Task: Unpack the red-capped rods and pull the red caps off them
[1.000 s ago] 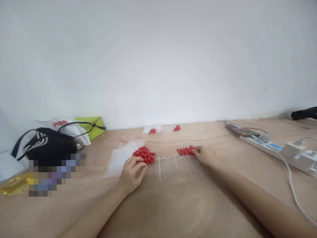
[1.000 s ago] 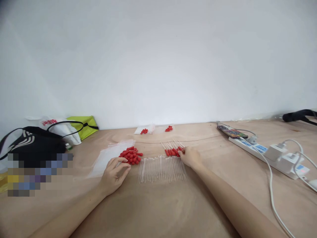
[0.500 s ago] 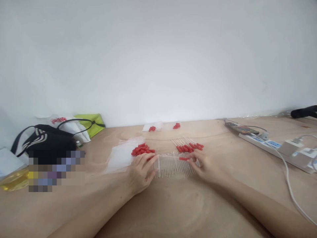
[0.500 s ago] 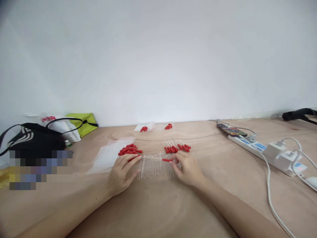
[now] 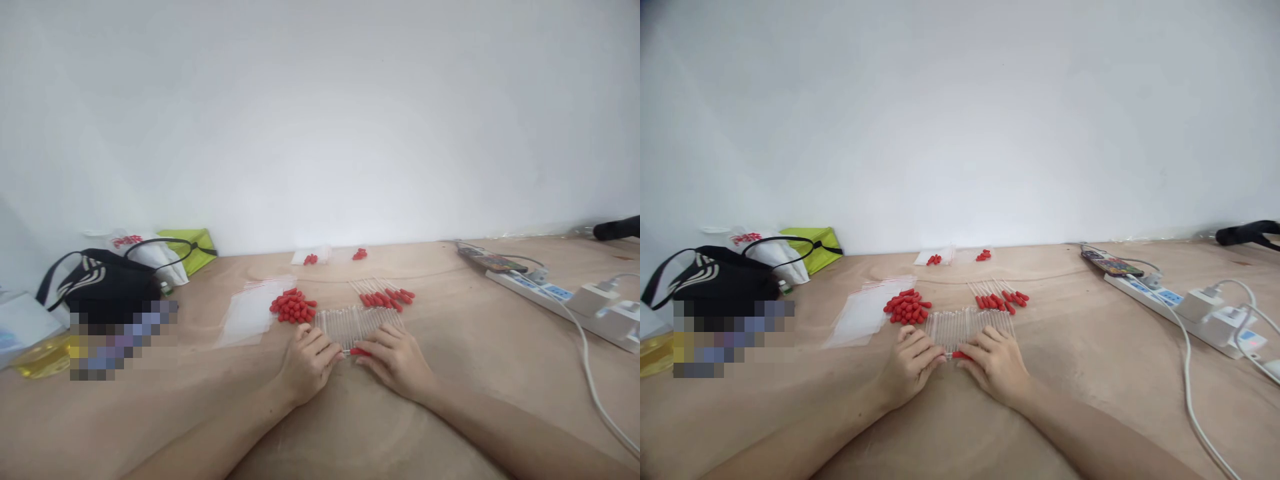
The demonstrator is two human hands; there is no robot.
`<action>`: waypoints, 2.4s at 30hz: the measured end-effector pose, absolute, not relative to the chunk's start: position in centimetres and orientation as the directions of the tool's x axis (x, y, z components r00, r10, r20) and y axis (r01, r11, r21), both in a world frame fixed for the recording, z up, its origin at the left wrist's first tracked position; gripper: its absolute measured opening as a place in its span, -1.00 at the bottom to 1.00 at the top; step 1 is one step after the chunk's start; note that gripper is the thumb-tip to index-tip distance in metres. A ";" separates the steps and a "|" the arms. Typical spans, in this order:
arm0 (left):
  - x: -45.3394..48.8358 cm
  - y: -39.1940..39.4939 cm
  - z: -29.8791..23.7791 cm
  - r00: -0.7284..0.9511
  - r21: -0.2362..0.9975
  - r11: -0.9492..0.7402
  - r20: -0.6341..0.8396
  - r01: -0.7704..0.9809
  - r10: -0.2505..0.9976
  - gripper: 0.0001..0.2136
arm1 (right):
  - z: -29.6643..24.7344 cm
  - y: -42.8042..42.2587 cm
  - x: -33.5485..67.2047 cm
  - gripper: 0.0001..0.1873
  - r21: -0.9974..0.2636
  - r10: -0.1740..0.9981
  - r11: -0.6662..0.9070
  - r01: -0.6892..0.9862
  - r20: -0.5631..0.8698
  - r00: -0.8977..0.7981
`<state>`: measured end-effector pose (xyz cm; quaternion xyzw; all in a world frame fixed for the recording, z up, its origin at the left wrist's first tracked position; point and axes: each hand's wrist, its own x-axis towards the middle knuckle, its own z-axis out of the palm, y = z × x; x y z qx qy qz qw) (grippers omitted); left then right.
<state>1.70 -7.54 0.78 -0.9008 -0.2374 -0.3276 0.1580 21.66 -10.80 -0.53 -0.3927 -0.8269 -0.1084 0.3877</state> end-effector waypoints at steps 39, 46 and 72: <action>1.0 -4.9 1.0 0.478 0.082 -0.797 0.762 0.599 0.438 -0.77 | -1.4 -7.0 30.1 -0.81 -0.768 0.951 -0.064 0.637 0.147 0.273; 2.2 -4.9 0.3 0.594 0.072 -0.846 0.680 0.529 0.429 -0.81 | -1.9 -6.3 29.4 -0.76 -0.780 0.956 0.060 0.623 0.224 0.188; 0.5 -6.0 1.4 0.611 0.162 -0.782 0.537 0.602 0.582 -0.56 | 0.3 -5.9 28.8 -0.76 -0.653 0.936 0.000 0.757 0.266 0.229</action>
